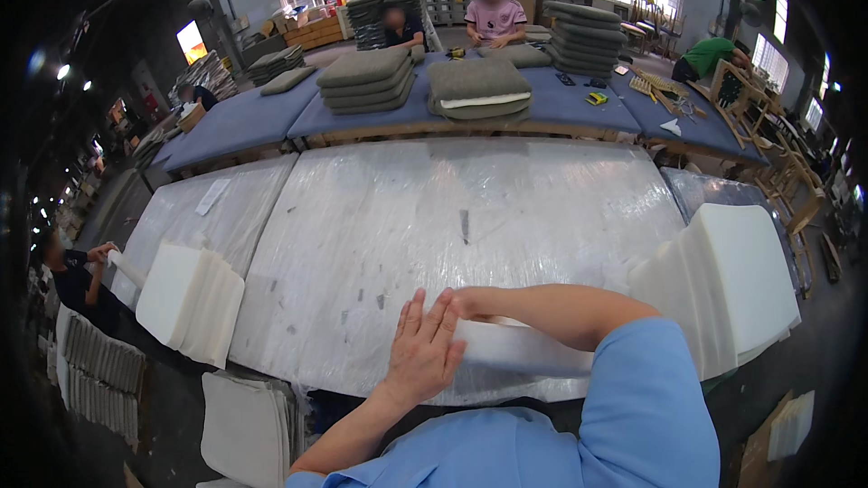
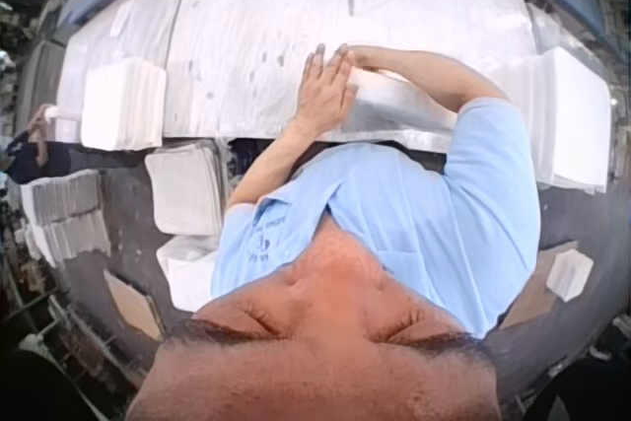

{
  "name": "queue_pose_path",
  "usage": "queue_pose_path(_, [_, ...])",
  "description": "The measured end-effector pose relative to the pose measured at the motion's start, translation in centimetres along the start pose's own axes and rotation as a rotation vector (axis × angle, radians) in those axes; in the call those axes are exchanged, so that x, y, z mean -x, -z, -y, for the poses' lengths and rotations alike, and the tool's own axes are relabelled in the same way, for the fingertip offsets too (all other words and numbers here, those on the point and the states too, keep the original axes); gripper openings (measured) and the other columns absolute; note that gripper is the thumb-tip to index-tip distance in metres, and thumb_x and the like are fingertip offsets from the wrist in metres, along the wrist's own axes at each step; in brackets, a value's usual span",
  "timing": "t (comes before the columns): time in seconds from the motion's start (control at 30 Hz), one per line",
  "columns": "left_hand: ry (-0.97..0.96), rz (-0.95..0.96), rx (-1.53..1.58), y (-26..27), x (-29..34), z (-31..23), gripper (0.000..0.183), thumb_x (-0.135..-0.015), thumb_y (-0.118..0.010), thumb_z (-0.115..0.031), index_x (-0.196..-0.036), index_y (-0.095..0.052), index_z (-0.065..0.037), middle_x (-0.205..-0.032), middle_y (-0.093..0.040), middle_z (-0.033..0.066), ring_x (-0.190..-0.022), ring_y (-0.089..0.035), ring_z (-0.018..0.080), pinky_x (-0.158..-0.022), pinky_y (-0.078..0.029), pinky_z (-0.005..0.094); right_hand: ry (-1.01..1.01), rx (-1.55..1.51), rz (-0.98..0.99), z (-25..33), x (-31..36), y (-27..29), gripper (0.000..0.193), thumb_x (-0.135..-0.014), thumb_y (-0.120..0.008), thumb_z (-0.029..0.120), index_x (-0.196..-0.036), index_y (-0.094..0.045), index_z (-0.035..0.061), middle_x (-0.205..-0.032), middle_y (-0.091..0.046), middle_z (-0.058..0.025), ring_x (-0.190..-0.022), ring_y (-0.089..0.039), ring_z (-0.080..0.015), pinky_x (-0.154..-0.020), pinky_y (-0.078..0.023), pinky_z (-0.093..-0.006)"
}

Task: The person picks up a rectangular white foam sheet from a stack and rolls it tightly by hand on a plastic-covered worktable. The rolled foam is held and then placed aside while the person repeats the process with another sheet.

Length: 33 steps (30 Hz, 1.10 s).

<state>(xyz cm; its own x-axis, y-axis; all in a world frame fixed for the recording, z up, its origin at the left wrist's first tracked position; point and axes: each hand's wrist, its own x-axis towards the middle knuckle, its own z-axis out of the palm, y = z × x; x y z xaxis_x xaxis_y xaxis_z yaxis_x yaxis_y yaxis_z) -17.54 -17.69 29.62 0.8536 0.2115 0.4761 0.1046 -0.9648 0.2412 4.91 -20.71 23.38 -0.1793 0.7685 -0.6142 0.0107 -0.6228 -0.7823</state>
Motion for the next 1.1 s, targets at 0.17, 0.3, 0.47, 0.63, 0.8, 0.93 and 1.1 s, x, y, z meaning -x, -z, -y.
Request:
queue_pose_path(0.17, [-0.038, 0.048, 0.141, 0.9, -0.8, -1.0, 0.046, -0.097, -0.064, -0.038, -0.131, -0.068, -0.007, -0.12, -0.069, 0.0118, -0.111, -0.062, 0.0345, -0.104, -0.044, 0.0483, 0.029, 0.97, -0.101, -3.4, -0.3, 2.1, 0.031, -0.089, -0.069, 0.024, -0.114, -0.074, 0.0064, -0.108, -0.074, -0.0211, -0.102, -0.07, -0.0355, -0.088, -0.055, -0.0452])
queue_pose_path(0.3, [0.021, 0.083, 0.203, 1.3, -1.8, 0.7, 0.034, -0.095, -0.068, -0.038, -0.117, -0.075, -0.012, -0.1, -0.071, 0.0049, -0.091, -0.065, 0.0266, -0.092, -0.046, 0.0417, 0.247, 0.853, -0.253, 2.3, 5.2, 0.8, 0.027, -0.093, -0.067, 0.027, -0.112, -0.074, 0.0096, -0.1, -0.075, -0.0171, -0.095, -0.07, -0.0365, -0.087, -0.053, -0.0438])
queue_pose_path(0.47, [0.066, 0.129, 0.31, 0.6, -2.8, 1.1, 0.024, -0.097, -0.067, -0.035, -0.108, -0.079, -0.017, -0.094, -0.071, 0.0005, -0.087, -0.064, 0.0231, -0.089, -0.044, 0.0396, 0.186, 0.804, -0.382, 3.0, 13.8, 0.6, 0.044, -0.103, -0.056, 0.05, -0.103, -0.072, 0.0096, -0.092, -0.073, -0.0166, -0.089, -0.071, -0.037, -0.079, -0.053, -0.048])
queue_pose_path(0.63, [0.147, 0.139, 0.338, 0.2, -3.3, 1.2, 0.024, -0.098, -0.066, -0.035, -0.097, -0.08, -0.017, -0.086, -0.07, 0.001, -0.085, -0.063, 0.0239, -0.088, -0.041, 0.0403, 0.207, 1.107, -0.347, 3.8, 16.9, -3.2, 0.053, -0.107, -0.047, 0.055, -0.1, -0.069, 0.0064, -0.087, -0.07, -0.0202, -0.089, -0.069, -0.0411, -0.077, -0.052, -0.0497])
queue_pose_path(0.8, [0.157, 0.184, 0.304, 0.5, -3.9, 0.8, 0.022, -0.096, -0.067, -0.031, -0.09, -0.08, -0.014, -0.08, -0.069, 0.0023, -0.079, -0.061, 0.0256, -0.08, -0.041, 0.0413, 0.21, 0.809, -0.296, 1.6, 15.4, -2.5, 0.053, -0.108, -0.047, 0.051, -0.096, -0.069, 0.0043, -0.086, -0.071, -0.018, -0.085, -0.068, -0.0365, -0.079, -0.052, -0.0468])
queue_pose_path(0.93, [0.169, 0.194, 0.305, 0.4, -4.1, 0.7, 0.024, -0.096, -0.067, -0.031, -0.089, -0.079, -0.012, -0.078, -0.069, 0.0043, -0.078, -0.061, 0.0272, -0.077, -0.041, 0.0433, 0.144, 0.562, -0.246, 0.4, 13.8, -1.7, 0.051, -0.108, -0.051, 0.047, -0.094, -0.069, 0.002, -0.085, -0.07, -0.0154, -0.082, -0.064, -0.0272, -0.08, -0.05, -0.0439])
queue_pose_path(1.1, [0.209, 0.197, 0.315, 0.4, -3.5, 0.4, 0.025, -0.096, -0.065, -0.03, -0.087, -0.078, -0.01, -0.078, -0.07, 0.0055, -0.077, -0.061, 0.0288, -0.076, -0.041, 0.0446, -0.009, 0.625, -0.133, 0.2, 12.4, -0.9, 0.05, -0.109, -0.051, 0.045, -0.093, -0.069, 0.0006, -0.085, -0.067, -0.0139, -0.083, -0.061, -0.025, -0.081, -0.049, -0.0427])
